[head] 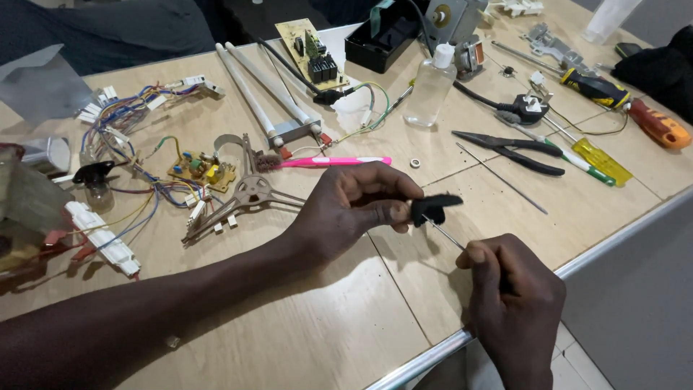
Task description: Using a thin metal probe to precisely align and assemble small plastic components on a workbench.
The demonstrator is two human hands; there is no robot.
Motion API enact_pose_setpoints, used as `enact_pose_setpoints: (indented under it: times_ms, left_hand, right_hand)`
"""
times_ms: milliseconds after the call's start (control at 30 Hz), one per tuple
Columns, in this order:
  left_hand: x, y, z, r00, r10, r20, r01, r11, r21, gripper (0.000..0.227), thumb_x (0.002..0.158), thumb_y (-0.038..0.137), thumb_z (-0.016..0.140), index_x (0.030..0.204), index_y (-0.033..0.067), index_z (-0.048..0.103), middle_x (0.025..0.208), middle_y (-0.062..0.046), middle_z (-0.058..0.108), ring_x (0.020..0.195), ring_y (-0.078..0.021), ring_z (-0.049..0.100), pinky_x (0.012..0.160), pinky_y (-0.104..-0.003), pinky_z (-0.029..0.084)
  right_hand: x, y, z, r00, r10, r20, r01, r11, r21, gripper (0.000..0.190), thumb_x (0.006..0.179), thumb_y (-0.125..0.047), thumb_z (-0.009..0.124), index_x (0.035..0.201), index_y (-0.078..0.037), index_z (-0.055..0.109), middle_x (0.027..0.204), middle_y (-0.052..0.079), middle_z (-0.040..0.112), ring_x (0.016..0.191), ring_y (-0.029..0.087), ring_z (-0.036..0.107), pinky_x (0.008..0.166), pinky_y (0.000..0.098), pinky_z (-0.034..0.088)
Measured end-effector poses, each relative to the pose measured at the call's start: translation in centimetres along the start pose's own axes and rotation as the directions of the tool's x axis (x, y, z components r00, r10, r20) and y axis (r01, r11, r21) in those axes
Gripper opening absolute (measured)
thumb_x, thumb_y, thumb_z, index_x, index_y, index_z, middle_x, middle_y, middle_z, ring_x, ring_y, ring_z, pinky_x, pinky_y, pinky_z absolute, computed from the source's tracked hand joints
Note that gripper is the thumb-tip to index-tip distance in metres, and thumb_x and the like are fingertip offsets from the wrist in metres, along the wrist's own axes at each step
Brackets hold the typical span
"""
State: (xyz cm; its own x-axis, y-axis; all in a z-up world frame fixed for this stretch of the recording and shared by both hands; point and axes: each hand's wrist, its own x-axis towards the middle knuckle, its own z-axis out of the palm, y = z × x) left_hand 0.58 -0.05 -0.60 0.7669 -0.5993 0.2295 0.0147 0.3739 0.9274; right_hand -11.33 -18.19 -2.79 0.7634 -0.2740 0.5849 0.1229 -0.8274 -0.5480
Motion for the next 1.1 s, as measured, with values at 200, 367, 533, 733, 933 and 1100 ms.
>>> enact_pose_setpoints:
  times_ms: [200, 367, 533, 733, 933, 1100]
  left_hand:
    - [0.3, -0.7, -0.2, 0.999, -0.022, -0.026, 0.021, 0.999, -0.047, 0.021, 0.089, 0.004, 0.074, 0.108, -0.0042, 0.071, 0.091, -0.016, 0.074, 0.077, -0.0197, 0.069, 0.074, -0.029, 0.060]
    - [0.2, -0.7, -0.3, 0.998, -0.035, 0.043, 0.034, 0.999, 0.024, 0.019, 0.089, 0.007, 0.075, 0.106, -0.0020, 0.071, 0.088, -0.013, 0.073, 0.075, -0.0184, 0.068, 0.072, -0.029, 0.060]
    - [0.2, -0.4, -0.2, 0.999, -0.049, 0.017, 0.049, 0.998, 0.030, 0.015, 0.092, 0.004, 0.071, 0.106, -0.0006, 0.071, 0.092, -0.013, 0.074, 0.080, -0.0198, 0.071, 0.075, -0.031, 0.061]
    - [0.5, -0.5, -0.4, 0.998, -0.050, 0.027, 0.052, 0.997, -0.061, 0.016, 0.093, 0.004, 0.069, 0.107, -0.0013, 0.070, 0.103, -0.016, 0.076, 0.085, -0.0216, 0.072, 0.079, -0.031, 0.062]
    - [0.5, -0.5, -0.5, 0.998, -0.068, 0.019, 0.069, 0.996, -0.059, 0.016, 0.089, 0.006, 0.075, 0.103, -0.0004, 0.073, 0.097, -0.013, 0.075, 0.080, -0.0192, 0.070, 0.074, -0.030, 0.062]
    - [0.4, -0.9, -0.4, 0.998, -0.058, 0.035, 0.060, 0.995, -0.075, 0.020, 0.083, 0.009, 0.080, 0.097, 0.0001, 0.070, 0.085, -0.013, 0.073, 0.071, -0.0188, 0.068, 0.067, -0.029, 0.059]
  right_hand:
    - [0.7, -0.9, -0.6, 0.981, 0.194, 0.014, -0.190, 0.942, 0.278, 0.025, 0.083, -0.010, 0.080, 0.102, -0.006, 0.063, 0.066, -0.002, 0.030, 0.060, 0.008, 0.028, 0.059, 0.0220, 0.025]
    - [2.7, -2.1, -0.4, 0.990, 0.066, 0.125, -0.090, 0.976, 0.197, 0.035, 0.082, -0.022, 0.085, 0.112, -0.011, 0.069, 0.060, -0.004, 0.030, 0.053, 0.007, 0.024, 0.051, 0.0232, 0.021]
    - [3.6, -1.7, -0.2, 0.962, 0.225, 0.153, -0.269, 0.877, 0.398, 0.013, 0.094, -0.018, 0.069, 0.088, -0.006, 0.071, 0.054, -0.004, 0.052, 0.045, 0.003, 0.040, 0.043, 0.0206, 0.035]
    - [3.6, 0.3, 0.3, 0.866, 0.417, 0.276, -0.485, 0.568, 0.665, 0.024, 0.103, -0.022, 0.060, 0.092, -0.001, 0.064, 0.063, 0.002, 0.044, 0.051, 0.007, 0.034, 0.047, 0.0217, 0.024]
    - [3.4, -0.5, -0.2, 0.873, 0.392, 0.289, -0.477, 0.563, 0.675, 0.028, 0.099, -0.026, 0.062, 0.079, -0.010, 0.050, 0.059, -0.004, 0.029, 0.043, 0.005, 0.023, 0.036, 0.0239, 0.015]
    - [3.7, -1.4, -0.6, 0.890, 0.246, 0.384, -0.424, 0.758, 0.495, 0.017, 0.092, -0.025, 0.065, 0.089, -0.010, 0.059, 0.073, 0.008, 0.074, 0.043, 0.009, 0.041, 0.036, 0.0252, 0.038]
